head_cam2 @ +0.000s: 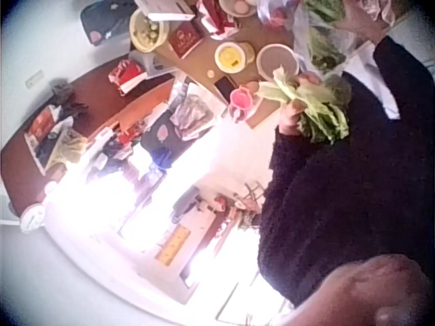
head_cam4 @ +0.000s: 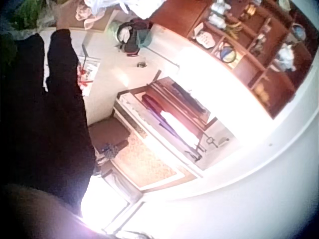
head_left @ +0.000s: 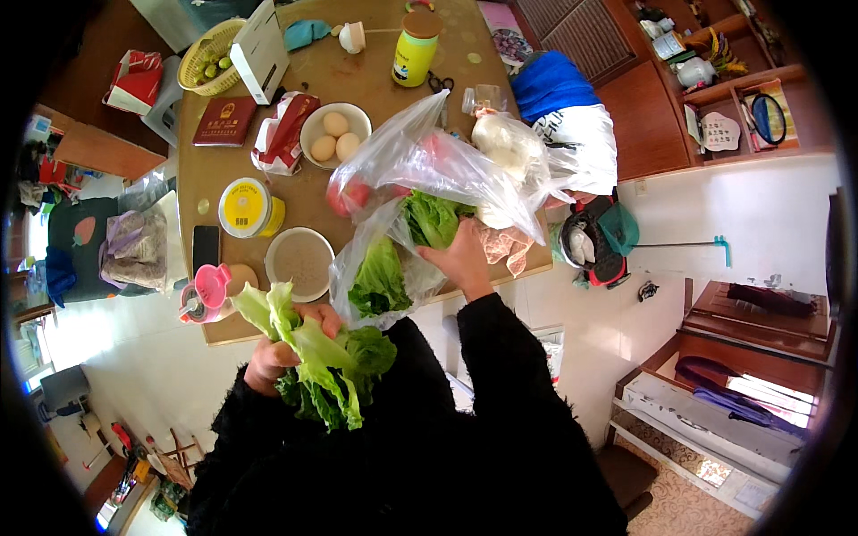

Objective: The person picks up a head of lettuce, removes individual leaves from it, carries the leaves to a kitchen sink, and rinses them under running water before placing them into a colander.

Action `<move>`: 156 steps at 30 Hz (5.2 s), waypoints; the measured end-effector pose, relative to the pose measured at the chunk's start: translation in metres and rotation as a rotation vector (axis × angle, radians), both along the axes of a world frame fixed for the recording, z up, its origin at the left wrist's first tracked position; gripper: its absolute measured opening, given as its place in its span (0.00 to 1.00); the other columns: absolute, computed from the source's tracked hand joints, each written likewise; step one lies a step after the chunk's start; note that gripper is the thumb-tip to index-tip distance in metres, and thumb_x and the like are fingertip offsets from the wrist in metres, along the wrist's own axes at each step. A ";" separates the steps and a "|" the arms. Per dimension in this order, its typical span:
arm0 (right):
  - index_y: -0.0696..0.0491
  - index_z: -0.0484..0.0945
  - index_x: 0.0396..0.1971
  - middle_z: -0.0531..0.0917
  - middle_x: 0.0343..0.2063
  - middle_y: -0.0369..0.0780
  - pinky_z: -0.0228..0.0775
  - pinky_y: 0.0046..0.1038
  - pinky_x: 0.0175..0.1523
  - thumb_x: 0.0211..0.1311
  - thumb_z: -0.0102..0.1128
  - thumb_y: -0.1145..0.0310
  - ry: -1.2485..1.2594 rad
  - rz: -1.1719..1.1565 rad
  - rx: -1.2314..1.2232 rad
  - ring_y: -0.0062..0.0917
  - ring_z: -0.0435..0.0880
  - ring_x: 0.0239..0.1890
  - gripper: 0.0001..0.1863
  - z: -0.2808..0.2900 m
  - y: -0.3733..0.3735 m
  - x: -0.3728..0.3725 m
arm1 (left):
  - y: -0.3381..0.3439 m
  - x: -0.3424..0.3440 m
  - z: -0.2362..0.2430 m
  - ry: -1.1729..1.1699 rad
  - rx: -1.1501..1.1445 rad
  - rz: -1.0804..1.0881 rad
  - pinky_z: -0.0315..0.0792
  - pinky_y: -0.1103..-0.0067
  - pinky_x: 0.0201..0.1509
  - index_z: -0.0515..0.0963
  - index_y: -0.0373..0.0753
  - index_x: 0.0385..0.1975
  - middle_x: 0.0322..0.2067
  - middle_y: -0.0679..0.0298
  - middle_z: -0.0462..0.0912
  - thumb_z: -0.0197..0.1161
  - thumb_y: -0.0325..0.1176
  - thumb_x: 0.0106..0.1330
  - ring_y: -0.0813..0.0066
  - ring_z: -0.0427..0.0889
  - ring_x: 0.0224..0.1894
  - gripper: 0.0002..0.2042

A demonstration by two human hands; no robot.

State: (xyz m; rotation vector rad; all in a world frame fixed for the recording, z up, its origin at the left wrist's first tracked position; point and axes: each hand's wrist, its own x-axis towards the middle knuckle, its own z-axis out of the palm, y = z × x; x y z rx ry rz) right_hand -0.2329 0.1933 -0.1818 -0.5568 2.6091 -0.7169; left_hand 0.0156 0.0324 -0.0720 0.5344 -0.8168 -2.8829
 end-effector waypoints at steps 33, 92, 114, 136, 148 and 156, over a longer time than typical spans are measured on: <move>0.61 0.73 0.37 0.81 0.33 0.44 0.71 0.27 0.40 0.48 0.66 0.64 -0.181 -0.054 -0.173 0.32 0.81 0.36 0.20 0.034 0.062 -0.003 | -0.002 -0.011 0.014 -0.038 0.094 0.200 0.75 0.70 0.42 0.67 0.42 0.35 0.40 0.65 0.68 0.73 0.44 0.42 0.66 0.75 0.41 0.25; 0.61 0.67 0.56 0.76 0.39 0.38 0.65 0.18 0.42 0.62 0.51 0.77 0.702 -0.214 -0.574 0.17 0.71 0.36 0.21 0.171 0.052 0.012 | -0.013 -0.037 0.059 0.267 -0.001 0.162 0.68 0.64 0.49 0.69 0.44 0.33 0.37 0.67 0.67 0.67 0.41 0.48 0.60 0.70 0.45 0.17; 0.58 0.72 0.44 0.73 0.38 0.39 0.60 0.23 0.46 0.57 0.57 0.68 0.428 -0.079 -0.673 0.23 0.68 0.40 0.16 0.195 0.045 0.010 | -0.027 0.023 0.064 0.173 0.288 0.219 0.46 0.55 0.69 0.71 0.42 0.27 0.33 0.66 0.72 0.65 0.34 0.40 0.61 0.74 0.42 0.14; 0.56 0.73 0.27 0.81 0.26 0.40 0.67 0.24 0.43 0.67 0.47 0.61 -0.442 0.033 -0.758 0.20 0.77 0.29 0.15 0.187 -0.034 -0.077 | -0.007 -0.013 0.072 0.005 0.036 -0.222 0.61 0.73 0.60 0.72 0.30 0.44 0.40 0.57 0.78 0.64 0.30 0.45 0.68 0.74 0.48 0.23; 0.54 0.72 0.25 0.64 0.15 0.30 0.62 0.27 0.40 0.63 0.53 0.65 -0.620 0.001 -1.154 0.16 0.62 0.22 0.10 0.214 -0.079 -0.101 | -0.020 0.004 0.096 -0.403 0.178 0.094 0.73 0.65 0.52 0.67 0.31 0.48 0.41 0.52 0.76 0.56 0.27 0.46 0.58 0.78 0.44 0.24; 0.53 0.72 0.24 0.63 0.17 0.29 0.60 0.25 0.42 0.62 0.54 0.64 -0.524 0.089 -1.153 0.15 0.61 0.23 0.10 0.261 -0.084 -0.086 | -0.020 0.026 0.071 -0.434 0.165 0.170 0.71 0.61 0.55 0.68 0.30 0.47 0.41 0.52 0.75 0.55 0.30 0.45 0.55 0.75 0.50 0.25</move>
